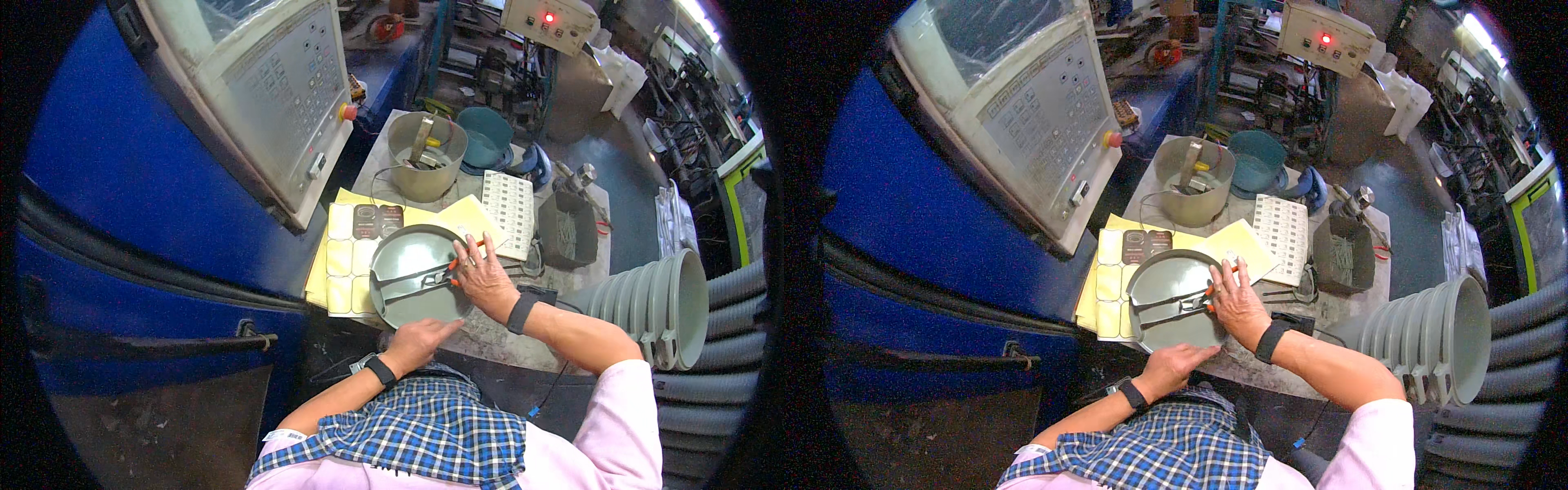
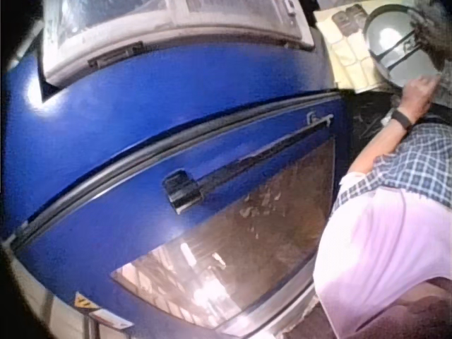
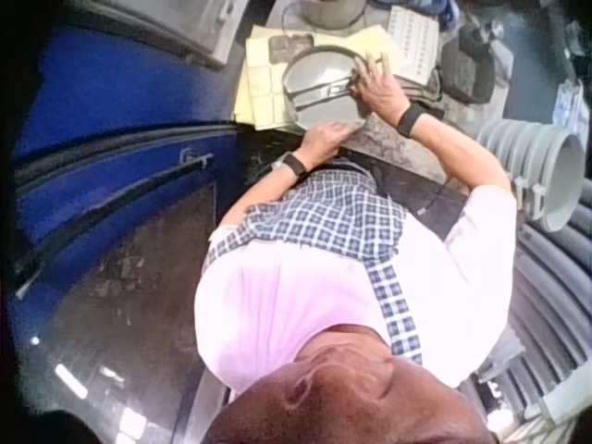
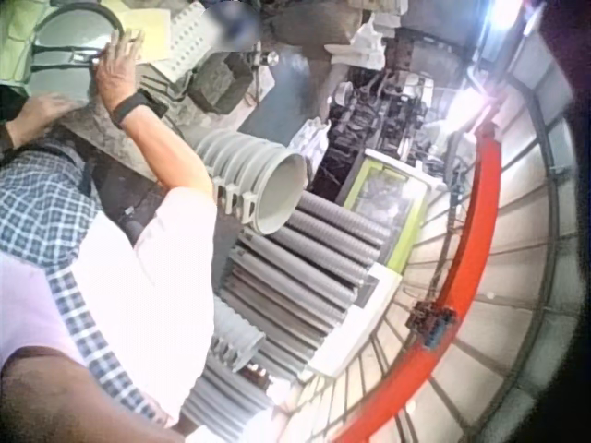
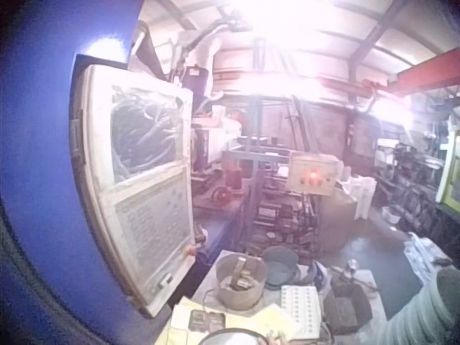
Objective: The person retrieves gray plastic buckets from a machine, places them on a workbench, and applies adhesive labels to their sides. They use a small yellow tool to smooth the labels and remove excess backing before stacking the finished buckets.
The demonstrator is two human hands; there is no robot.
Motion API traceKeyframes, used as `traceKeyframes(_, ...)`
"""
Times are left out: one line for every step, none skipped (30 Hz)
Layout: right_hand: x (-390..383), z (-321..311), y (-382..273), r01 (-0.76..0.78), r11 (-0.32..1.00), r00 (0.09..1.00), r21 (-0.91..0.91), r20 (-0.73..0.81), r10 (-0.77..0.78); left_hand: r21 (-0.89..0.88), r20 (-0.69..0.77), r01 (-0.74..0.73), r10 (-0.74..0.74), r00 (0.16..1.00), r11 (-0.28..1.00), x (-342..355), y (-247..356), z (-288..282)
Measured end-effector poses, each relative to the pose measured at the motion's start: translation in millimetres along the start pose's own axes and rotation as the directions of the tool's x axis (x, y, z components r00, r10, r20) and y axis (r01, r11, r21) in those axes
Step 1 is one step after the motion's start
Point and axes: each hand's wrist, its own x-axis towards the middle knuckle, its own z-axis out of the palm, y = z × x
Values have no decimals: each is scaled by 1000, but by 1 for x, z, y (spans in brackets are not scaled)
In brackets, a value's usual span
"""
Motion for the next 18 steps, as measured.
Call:
traceKeyframes(4, -3, -4, 22, 1000, 1000, 18, -20, -22, -2, 2, 2, -2, 1000, 1000, -1, -1, 1)
traceKeyframes(8, -5, -8, 38, 999, 998, 24, -43, -37, -3, 5, 2, -2, 1000, 1000, -2, -1, 1)
traceKeyframes(11, -7, -10, 62, 998, 997, 23, -40, -61, 3, 11, 4, -4, 1000, 1000, -2, -1, 0)
traceKeyframes(13, -8, -13, 64, 998, 997, -25, -38, -65, 27, 14, 8, -9, 1000, 1000, -2, 0, -2)
traceKeyframes(15, -8, -14, 52, 999, 998, -11, -22, -52, -8, 24, 12, -12, 1000, 1000, -2, 1, -5)
traceKeyframes(16, -9, -16, 44, 999, 999, -7, 4, -44, -33, 35, 24, -23, 999, 999, 0, 1, -9)
traceKeyframes(16, -9, -16, 30, 999, 999, -21, 28, -29, -62, 68, 34, -30, 997, 998, 3, 0, -14)
traceKeyframes(16, -10, -16, 55, 998, 998, -11, 36, -54, -28, 30, 71, -70, 997, 997, 7, -2, -20)
traceKeyframes(17, -10, -15, 73, 997, 997, -22, 37, -73, 5, 9, 107, -107, 994, 994, 12, -8, -28)
traceKeyframes(17, -10, -13, 84, 995, 996, -45, 35, -82, 67, 36, 170, -172, 984, 983, 19, -15, -34)
traceKeyframes(18, -10, -11, 93, 996, 995, -8, 45, -93, -52, -315, 206, -212, 925, 977, 31, -24, -39)
traceKeyframes(19, -11, -8, 95, 995, 994, 19, 48, -96, -158, -388, 316, -353, 851, 936, 41, -33, -42)
traceKeyframes(21, -11, -5, 108, 992, 991, 64, 76, -112, -151, -423, 268, -307, 853, 952, 53, -45, -45)
traceKeyframes(22, -12, -2, 145, 989, 989, 2, 22, -145, -98, -259, 303, -318, 912, 948, 59, -53, -46)
traceKeyframes(23, -12, 0, 152, 988, 987, 18, 54, -153, -29, -117, 302, -303, 946, 953, 63, -59, -46)
traceKeyframes(24, -12, 1, 163, 986, 983, 47, 82, -166, -1, -125, 272, -270, 955, 962, 66, -64, -45)
traceKeyframes(25, -12, 1, 161, 984, 981, 72, 102, -168, 23, -121, 247, -243, 962, 969, 68, -67, -44)
traceKeyframes(25, -13, 1, 174, 984, 978, 46, 106, -178, 49, -70, 240, -236, 969, 970, 68, -69, -44)
